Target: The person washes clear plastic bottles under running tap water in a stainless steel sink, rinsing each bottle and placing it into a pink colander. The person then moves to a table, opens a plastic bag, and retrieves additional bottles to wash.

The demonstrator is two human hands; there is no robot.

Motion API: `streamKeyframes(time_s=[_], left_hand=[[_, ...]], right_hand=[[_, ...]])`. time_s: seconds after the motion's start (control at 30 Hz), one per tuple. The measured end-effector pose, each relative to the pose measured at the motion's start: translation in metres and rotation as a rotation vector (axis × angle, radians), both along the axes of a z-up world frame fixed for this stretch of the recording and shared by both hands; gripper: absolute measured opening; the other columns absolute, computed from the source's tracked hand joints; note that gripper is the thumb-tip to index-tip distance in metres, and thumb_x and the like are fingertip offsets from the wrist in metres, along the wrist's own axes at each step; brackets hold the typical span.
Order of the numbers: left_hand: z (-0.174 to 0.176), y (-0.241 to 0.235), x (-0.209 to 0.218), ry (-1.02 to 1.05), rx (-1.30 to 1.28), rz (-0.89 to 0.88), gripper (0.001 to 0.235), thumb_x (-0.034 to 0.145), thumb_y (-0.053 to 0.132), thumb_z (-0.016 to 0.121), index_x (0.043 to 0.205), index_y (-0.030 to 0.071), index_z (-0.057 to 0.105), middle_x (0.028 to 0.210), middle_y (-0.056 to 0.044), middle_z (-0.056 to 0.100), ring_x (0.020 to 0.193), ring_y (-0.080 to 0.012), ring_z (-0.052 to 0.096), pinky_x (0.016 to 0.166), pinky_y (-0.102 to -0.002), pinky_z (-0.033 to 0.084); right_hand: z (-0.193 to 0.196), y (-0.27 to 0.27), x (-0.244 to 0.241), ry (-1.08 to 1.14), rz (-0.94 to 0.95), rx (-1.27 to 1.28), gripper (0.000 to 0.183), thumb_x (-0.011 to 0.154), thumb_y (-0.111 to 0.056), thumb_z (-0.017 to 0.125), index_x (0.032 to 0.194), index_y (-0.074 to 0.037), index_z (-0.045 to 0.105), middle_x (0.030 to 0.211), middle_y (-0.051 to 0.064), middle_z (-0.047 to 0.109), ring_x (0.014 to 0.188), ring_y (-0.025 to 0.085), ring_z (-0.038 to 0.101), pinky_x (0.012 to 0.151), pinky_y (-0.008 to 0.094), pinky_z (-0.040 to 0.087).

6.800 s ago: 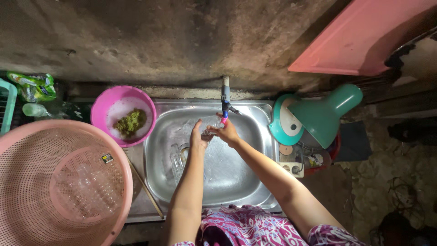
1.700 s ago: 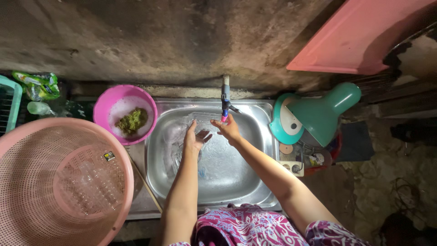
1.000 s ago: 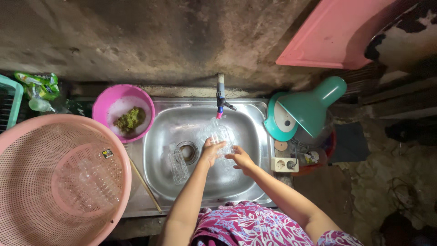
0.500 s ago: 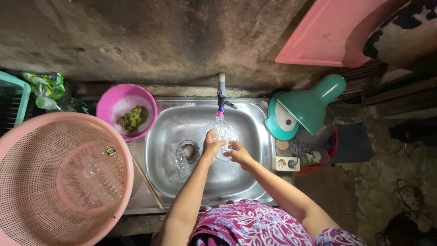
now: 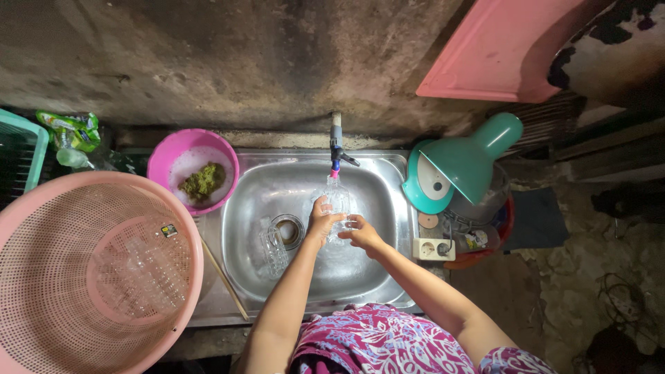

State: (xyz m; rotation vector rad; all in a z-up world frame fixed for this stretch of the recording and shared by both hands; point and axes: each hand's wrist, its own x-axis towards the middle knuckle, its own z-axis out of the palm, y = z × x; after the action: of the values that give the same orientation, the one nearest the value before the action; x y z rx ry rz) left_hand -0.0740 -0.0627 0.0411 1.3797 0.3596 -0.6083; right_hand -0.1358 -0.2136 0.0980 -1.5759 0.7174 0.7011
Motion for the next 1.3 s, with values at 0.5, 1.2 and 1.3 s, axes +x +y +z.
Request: streamKeyframes(time_s=[0.5, 1.2, 1.3], left_hand=[[0.04, 0.029, 0.001, 0.433, -0.216, -0.053, 0.071, 0.08, 0.042, 0.076, 0.135, 0.009, 0.047, 0.104, -0.02, 0.064, 0.085, -0.0344, 0.067, 0.069, -0.053, 0.057], [0.156, 0.067, -0.019, 0.558, -0.772, 0.246, 0.054, 0.094, 0.046, 0.057, 0.132, 0.007, 0.055, 0.115, -0.018, 0.067, 0.095, -0.0352, 0.071, 0.08, -0.056, 0.062], [0.191, 0.078, -0.02, 0.501, -0.458, 0.254, 0.071, 0.094, 0.051, 0.062, 0.15, 0.013, 0.039, 0.117, -0.023, 0.061, 0.097, -0.0377, 0.067, 0.078, -0.053, 0.06]], right_hand=[[0.087, 0.019, -0.009, -0.102, 0.131, -0.133, 0.087, 0.084, -0.057, 0.071, 0.152, -0.011, 0.042, 0.103, 0.017, 0.071, 0.077, 0.018, 0.069, 0.068, 0.031, 0.058], [0.124, 0.022, 0.013, -0.137, -0.233, 0.453, 0.053, 0.101, -0.049, 0.055, 0.132, -0.006, 0.059, 0.078, 0.0, 0.06, 0.065, 0.011, 0.055, 0.067, 0.029, 0.05], [0.119, 0.019, 0.009, -0.132, -0.244, 0.456, 0.051, 0.102, -0.047, 0.056, 0.131, -0.006, 0.06, 0.08, 0.001, 0.061, 0.066, 0.012, 0.055, 0.068, 0.03, 0.05]])
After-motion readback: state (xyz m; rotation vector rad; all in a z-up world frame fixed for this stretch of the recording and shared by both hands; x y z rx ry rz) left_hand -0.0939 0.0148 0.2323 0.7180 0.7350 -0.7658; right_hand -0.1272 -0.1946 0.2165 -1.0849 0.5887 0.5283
